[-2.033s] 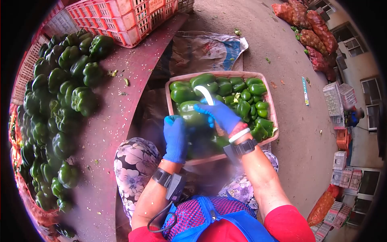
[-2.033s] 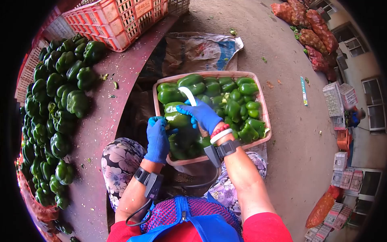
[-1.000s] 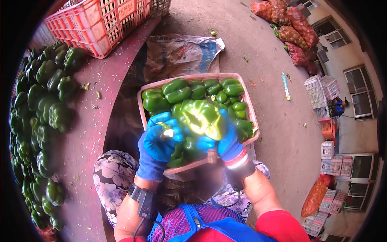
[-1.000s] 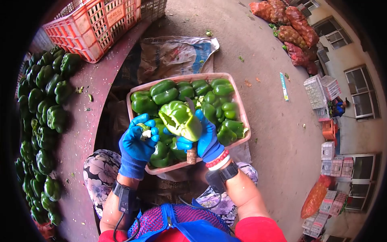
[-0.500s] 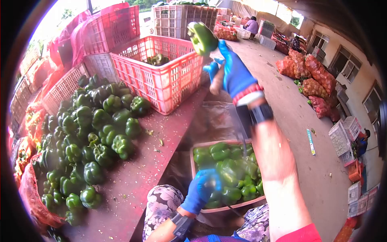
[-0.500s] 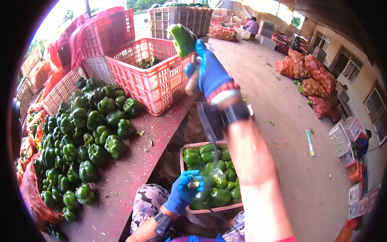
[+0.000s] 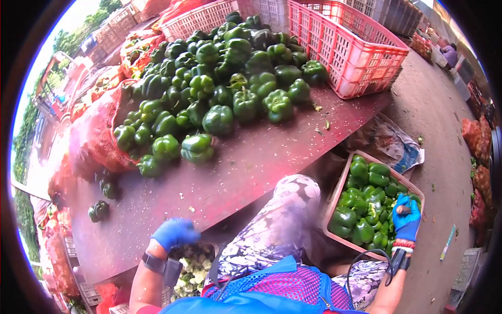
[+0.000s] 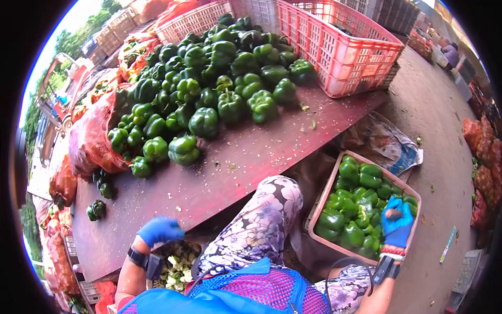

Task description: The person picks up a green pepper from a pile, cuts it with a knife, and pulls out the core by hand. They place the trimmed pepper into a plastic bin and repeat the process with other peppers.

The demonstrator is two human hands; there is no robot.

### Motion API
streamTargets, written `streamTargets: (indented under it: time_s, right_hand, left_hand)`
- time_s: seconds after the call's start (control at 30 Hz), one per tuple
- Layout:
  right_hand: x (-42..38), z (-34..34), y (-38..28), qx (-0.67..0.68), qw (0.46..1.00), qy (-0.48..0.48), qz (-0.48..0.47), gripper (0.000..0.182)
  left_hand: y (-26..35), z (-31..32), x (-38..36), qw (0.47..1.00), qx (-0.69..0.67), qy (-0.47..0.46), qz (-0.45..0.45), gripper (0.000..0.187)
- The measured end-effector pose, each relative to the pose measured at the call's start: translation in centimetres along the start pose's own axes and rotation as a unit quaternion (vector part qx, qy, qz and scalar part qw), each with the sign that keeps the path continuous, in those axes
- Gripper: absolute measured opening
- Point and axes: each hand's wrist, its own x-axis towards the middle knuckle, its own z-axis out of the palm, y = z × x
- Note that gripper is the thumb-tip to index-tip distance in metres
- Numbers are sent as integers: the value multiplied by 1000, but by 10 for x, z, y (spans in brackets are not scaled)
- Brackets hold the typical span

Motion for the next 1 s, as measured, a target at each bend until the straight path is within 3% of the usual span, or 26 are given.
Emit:
streamTargets:
  time_s: [0.03, 0.07, 0.13, 0.17, 0.2, 0.27, 0.37, 0.47, 0.5, 0.6, 0.63, 0.67, 0.77, 0.8, 0.83, 0.87, 0.93, 1.0]
  right_hand:
    - [-13, 10, 32, -98, 990, 52, -91, 39]
    - [-25, 12, 42, -111, 993, -36, 25, 36]
    - [-27, 12, 59, -88, 985, -90, 114, 39]
    - [-25, 10, 65, -79, 981, -102, 145, 44]
    - [-23, 5, 68, -92, 981, -98, 139, 44]
    - [-20, -13, 74, -113, 981, -84, 130, 45]
    - [-21, -22, 84, -109, 992, -44, 54, 37]
    - [-23, -7, 91, -107, 993, -46, 21, 31]
    - [-22, -5, 93, -102, 992, -70, 25, 30]
    - [-19, -9, 99, -121, 979, -162, 36, 33]
    - [-24, -4, 108, -153, 969, -191, 35, 36]
    - [-30, 3, 116, -184, 958, -219, 28, 38]
    - [-59, 45, 147, -388, 896, -212, -33, 57]
    - [-69, 64, 158, -453, 864, -207, -67, 62]
    - [-79, 83, 169, -516, 827, -198, -101, 66]
    - [-80, 87, 171, -586, 779, -188, -122, 70]
    - [-71, 80, 179, -674, 638, -232, -290, 72]
    - [-73, 79, 176, -697, 582, -180, -378, 74]
  left_hand:
    - [8, -12, 9, 997, -25, 77, -5, 31]
    - [6, -17, 35, 966, -35, 248, 71, 36]
    - [23, -51, 81, 855, 56, 475, 200, 64]
    - [30, -71, 102, 824, 92, 504, 242, 75]
    - [31, -83, 124, 828, 150, 499, 206, 85]
    - [38, -93, 156, 919, 8, 380, 103, 87]
    - [48, -91, 161, 919, -82, 380, 69, 83]
    - [38, -67, 174, 841, -311, 431, 102, 76]
    - [56, -64, 152, 780, -490, 380, 85, 65]
    - [24, -48, 167, 642, -711, 184, 221, 59]
    - [40, -46, 149, 647, -711, 100, 255, 53]
    - [63, -36, 131, 649, -717, 92, 238, 53]
    - [139, -12, 110, 636, -709, -39, 302, 63]
    - [172, -4, 98, 655, -663, -50, 359, 51]
    - [194, 1, 105, 757, -393, 115, 509, 53]
    - [227, 8, 94, 752, -440, 33, 490, 62]
    - [292, 22, 73, 730, -529, -116, 418, 80]
    - [339, 46, 59, 734, -505, -160, 425, 88]
